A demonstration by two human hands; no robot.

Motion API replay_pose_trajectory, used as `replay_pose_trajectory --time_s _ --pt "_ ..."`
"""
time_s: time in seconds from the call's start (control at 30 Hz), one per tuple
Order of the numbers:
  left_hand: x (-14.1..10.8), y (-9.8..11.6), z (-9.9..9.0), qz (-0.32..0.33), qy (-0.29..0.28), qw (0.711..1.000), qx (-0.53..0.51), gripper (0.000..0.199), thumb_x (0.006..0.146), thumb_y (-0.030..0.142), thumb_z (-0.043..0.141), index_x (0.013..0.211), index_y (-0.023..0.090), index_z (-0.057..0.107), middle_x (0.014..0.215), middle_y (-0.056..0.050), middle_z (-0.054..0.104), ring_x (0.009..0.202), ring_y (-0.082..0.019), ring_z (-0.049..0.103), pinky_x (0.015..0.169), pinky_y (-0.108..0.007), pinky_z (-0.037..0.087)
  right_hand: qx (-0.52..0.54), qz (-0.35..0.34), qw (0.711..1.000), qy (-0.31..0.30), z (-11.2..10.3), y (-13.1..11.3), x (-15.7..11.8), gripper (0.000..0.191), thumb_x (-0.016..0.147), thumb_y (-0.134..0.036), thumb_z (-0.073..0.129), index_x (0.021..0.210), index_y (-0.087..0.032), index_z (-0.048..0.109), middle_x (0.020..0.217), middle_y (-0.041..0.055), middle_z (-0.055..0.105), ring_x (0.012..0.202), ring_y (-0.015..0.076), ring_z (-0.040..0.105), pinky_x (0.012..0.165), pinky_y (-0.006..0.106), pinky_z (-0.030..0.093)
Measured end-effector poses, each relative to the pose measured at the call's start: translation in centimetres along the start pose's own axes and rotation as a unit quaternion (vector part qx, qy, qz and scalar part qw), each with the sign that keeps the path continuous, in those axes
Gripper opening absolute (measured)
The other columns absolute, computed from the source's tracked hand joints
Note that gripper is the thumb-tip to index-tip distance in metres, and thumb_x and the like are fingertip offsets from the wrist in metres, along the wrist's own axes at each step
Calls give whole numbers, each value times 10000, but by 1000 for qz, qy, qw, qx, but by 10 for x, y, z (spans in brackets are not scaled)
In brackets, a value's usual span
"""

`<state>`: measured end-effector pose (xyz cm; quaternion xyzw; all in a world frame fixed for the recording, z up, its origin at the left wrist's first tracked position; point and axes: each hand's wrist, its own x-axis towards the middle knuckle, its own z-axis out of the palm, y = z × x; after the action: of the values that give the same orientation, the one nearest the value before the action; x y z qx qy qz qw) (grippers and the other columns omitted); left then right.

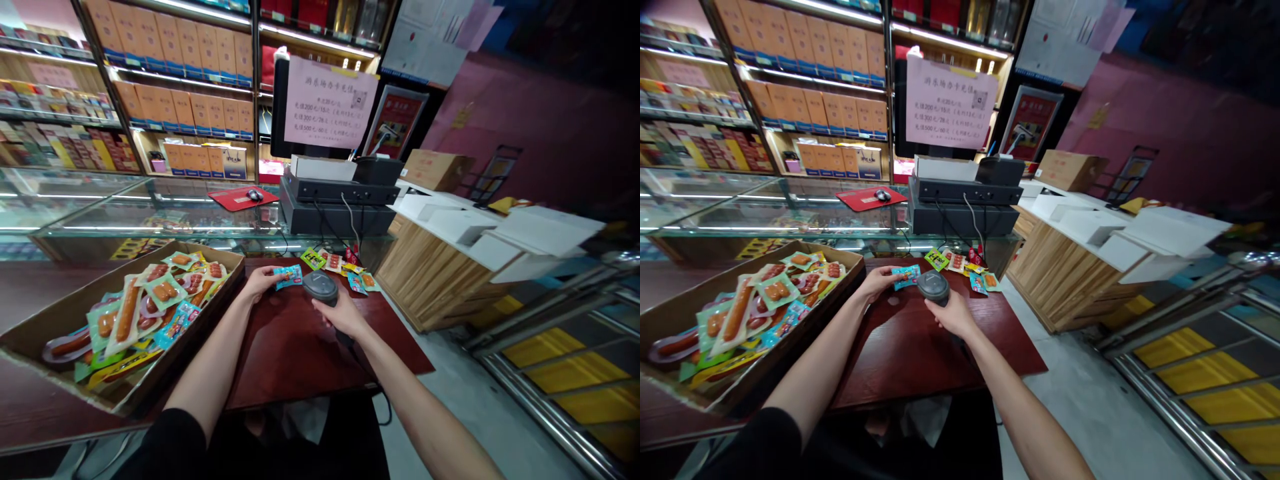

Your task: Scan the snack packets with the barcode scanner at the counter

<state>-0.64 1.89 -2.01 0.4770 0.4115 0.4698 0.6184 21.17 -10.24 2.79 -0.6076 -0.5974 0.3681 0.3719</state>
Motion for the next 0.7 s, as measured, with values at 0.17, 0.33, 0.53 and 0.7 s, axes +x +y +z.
replay_pose_trajectory --time_s 0.17,0.33,0.53,0.7 --pt "-7 10 6 8 45 999 -18 601 428 384 947 929 116 750 826 -96 754 672 -180 685 679 -319 555 10 7 1000 -4 -7 -3 -6 336 769 -430 681 955 -172 571 528 -37 584 412 134 567 394 219 461" --pt "-44 48 -17 69 111 991 -20 575 454 408 934 925 133 752 799 -61 747 671 -170 675 703 -310 548 -20 -19 999 -29 -7 -10 2 305 774 -448 668 846 -172 561 518 -27 583 406 125 553 410 220 447" --pt "-118 115 -77 183 284 940 50 614 527 468 895 1019 134 742 791 -43 725 708 -166 666 718 -299 538 6 -29 995 -100 23 -24 13 337 767 -477 667 833 -162 567 542 -6 602 417 136 567 415 232 441" --pt "-163 137 -105 248 385 881 116 629 582 459 871 1112 149 731 1005 -102 734 942 -216 681 863 -337 539 2 -63 989 -134 50 -35 13 349 782 -494 662 839 -161 578 548 -4 609 414 134 570 427 236 454"
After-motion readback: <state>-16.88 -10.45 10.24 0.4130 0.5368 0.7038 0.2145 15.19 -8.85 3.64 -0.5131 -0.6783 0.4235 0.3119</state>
